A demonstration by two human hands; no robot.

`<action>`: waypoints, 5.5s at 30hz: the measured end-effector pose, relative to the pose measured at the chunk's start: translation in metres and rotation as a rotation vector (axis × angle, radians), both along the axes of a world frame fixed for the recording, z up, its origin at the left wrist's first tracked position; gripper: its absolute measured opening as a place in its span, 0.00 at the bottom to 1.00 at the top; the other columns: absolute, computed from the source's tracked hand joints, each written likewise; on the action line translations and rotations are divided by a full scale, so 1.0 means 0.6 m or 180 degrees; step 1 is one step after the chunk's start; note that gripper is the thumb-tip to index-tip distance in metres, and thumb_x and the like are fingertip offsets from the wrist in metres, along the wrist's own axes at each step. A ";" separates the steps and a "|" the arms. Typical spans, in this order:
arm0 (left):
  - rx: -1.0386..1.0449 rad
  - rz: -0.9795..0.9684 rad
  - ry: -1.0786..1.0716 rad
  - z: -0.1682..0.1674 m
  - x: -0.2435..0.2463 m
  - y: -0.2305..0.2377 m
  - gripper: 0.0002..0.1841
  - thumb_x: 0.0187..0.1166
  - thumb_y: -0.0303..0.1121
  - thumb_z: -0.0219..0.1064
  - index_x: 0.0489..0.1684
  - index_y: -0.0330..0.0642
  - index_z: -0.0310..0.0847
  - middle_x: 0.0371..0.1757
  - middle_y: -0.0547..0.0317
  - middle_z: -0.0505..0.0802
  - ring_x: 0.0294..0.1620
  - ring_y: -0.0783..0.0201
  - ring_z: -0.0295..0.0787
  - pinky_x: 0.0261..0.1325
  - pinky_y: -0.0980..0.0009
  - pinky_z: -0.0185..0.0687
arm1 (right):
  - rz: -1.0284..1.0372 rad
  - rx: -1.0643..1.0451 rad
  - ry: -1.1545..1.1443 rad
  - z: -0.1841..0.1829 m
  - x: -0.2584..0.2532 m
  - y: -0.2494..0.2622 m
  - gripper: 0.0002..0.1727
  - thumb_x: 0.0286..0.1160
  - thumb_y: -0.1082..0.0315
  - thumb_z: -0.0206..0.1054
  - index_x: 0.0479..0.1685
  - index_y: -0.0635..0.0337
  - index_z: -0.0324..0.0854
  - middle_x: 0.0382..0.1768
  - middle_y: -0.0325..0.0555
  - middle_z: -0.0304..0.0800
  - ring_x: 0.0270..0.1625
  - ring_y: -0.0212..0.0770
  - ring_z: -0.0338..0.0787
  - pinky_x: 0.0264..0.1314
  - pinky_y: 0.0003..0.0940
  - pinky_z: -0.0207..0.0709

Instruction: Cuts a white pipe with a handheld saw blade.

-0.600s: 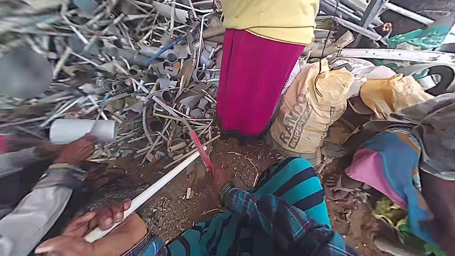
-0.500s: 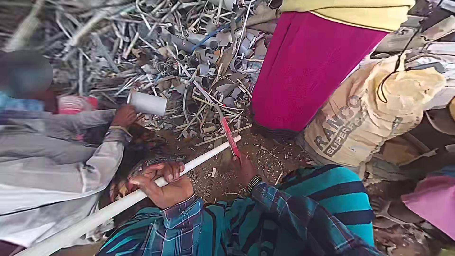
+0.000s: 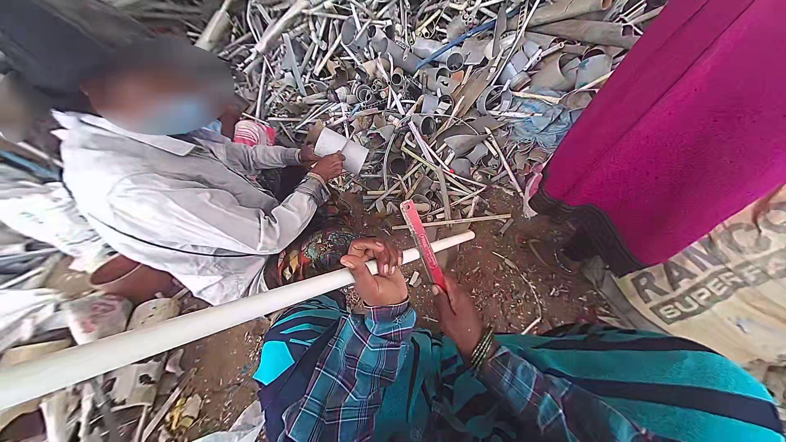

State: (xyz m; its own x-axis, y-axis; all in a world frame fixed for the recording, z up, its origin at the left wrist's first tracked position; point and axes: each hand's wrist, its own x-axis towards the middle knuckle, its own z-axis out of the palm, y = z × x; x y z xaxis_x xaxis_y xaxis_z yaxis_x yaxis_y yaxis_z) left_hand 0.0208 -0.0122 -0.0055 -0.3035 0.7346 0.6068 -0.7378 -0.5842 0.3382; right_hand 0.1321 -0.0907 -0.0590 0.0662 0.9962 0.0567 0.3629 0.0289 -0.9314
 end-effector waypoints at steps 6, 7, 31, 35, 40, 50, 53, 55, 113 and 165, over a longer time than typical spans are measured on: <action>-0.0468 0.0078 -0.0141 0.041 -0.002 -0.026 0.38 0.92 0.48 0.20 0.16 0.48 0.75 0.06 0.72 0.78 0.06 0.76 0.74 0.16 0.79 0.73 | -0.0974 -0.1021 0.0394 -0.010 0.092 0.057 0.23 0.98 0.62 0.42 0.78 0.71 0.63 0.25 0.45 0.73 0.19 0.36 0.76 0.25 0.33 0.75; -0.0436 0.0070 -0.0131 0.036 -0.001 -0.025 0.39 0.92 0.49 0.20 0.17 0.48 0.76 0.06 0.72 0.78 0.07 0.75 0.75 0.16 0.79 0.73 | -0.0878 -0.0979 0.0298 -0.004 0.086 0.054 0.23 0.98 0.62 0.43 0.77 0.72 0.64 0.26 0.47 0.74 0.21 0.38 0.77 0.27 0.35 0.77; -0.2354 0.0431 -0.0587 0.044 -0.004 -0.014 0.27 0.96 0.48 0.33 0.31 0.51 0.76 0.10 0.74 0.78 0.13 0.73 0.80 0.29 0.74 0.87 | -0.1196 -0.0808 -0.0710 -0.018 0.100 0.069 0.25 0.95 0.63 0.48 0.80 0.73 0.67 0.50 0.73 0.89 0.53 0.67 0.90 0.63 0.62 0.77; -0.2656 0.0244 -0.0602 0.044 0.015 -0.024 0.26 0.96 0.50 0.35 0.33 0.51 0.76 0.11 0.75 0.79 0.14 0.73 0.82 0.30 0.74 0.87 | -0.0525 0.0271 -0.1216 0.003 0.024 0.021 0.20 0.89 0.65 0.55 0.59 0.77 0.80 0.30 0.67 0.90 0.35 0.67 0.93 0.41 0.62 0.83; -0.3108 0.0122 -0.0734 0.053 0.003 -0.017 0.27 0.95 0.52 0.35 0.29 0.52 0.73 0.11 0.73 0.76 0.13 0.72 0.79 0.28 0.73 0.85 | -0.1268 0.0506 -0.1180 -0.024 0.066 0.040 0.21 0.88 0.68 0.54 0.60 0.83 0.78 0.34 0.71 0.90 0.37 0.69 0.93 0.42 0.63 0.82; -0.2950 -0.0312 -0.0284 0.055 0.015 -0.046 0.14 0.95 0.38 0.43 0.49 0.48 0.75 0.29 0.68 0.91 0.33 0.71 0.92 0.43 0.73 0.90 | -0.0867 0.0546 -0.1152 -0.008 0.025 0.029 0.19 0.87 0.67 0.56 0.55 0.79 0.81 0.30 0.68 0.89 0.34 0.67 0.92 0.39 0.63 0.82; -0.2808 -0.0606 0.0002 0.041 0.014 -0.050 0.13 0.95 0.33 0.43 0.58 0.46 0.74 0.32 0.66 0.91 0.36 0.69 0.93 0.49 0.70 0.90 | -0.1029 -0.0668 -0.0976 0.006 0.086 0.060 0.22 0.94 0.66 0.48 0.76 0.74 0.68 0.48 0.73 0.89 0.53 0.69 0.91 0.60 0.63 0.78; -0.2498 -0.0538 0.0111 0.026 0.025 -0.051 0.17 0.94 0.31 0.43 0.46 0.44 0.82 0.24 0.68 0.89 0.29 0.70 0.91 0.46 0.72 0.90 | -0.0929 -0.0875 -0.1132 0.021 0.078 0.052 0.24 0.94 0.66 0.49 0.80 0.73 0.66 0.52 0.74 0.89 0.57 0.70 0.90 0.64 0.64 0.77; 0.0142 -0.0455 -0.0131 0.027 -0.021 -0.018 0.31 0.86 0.62 0.47 0.29 0.49 0.89 0.15 0.71 0.86 0.15 0.74 0.81 0.26 0.76 0.80 | -0.0967 -0.0219 0.0575 0.024 0.088 0.036 0.22 0.97 0.63 0.42 0.61 0.75 0.74 0.23 0.42 0.77 0.19 0.31 0.77 0.24 0.29 0.75; -0.1733 0.0087 -0.0533 0.025 0.008 -0.010 0.37 0.95 0.50 0.25 0.16 0.52 0.77 0.07 0.73 0.79 0.10 0.72 0.79 0.28 0.72 0.87 | -0.1655 -0.0423 -0.0096 -0.064 0.135 0.073 0.23 0.97 0.62 0.45 0.68 0.75 0.74 0.29 0.57 0.83 0.27 0.49 0.84 0.37 0.48 0.81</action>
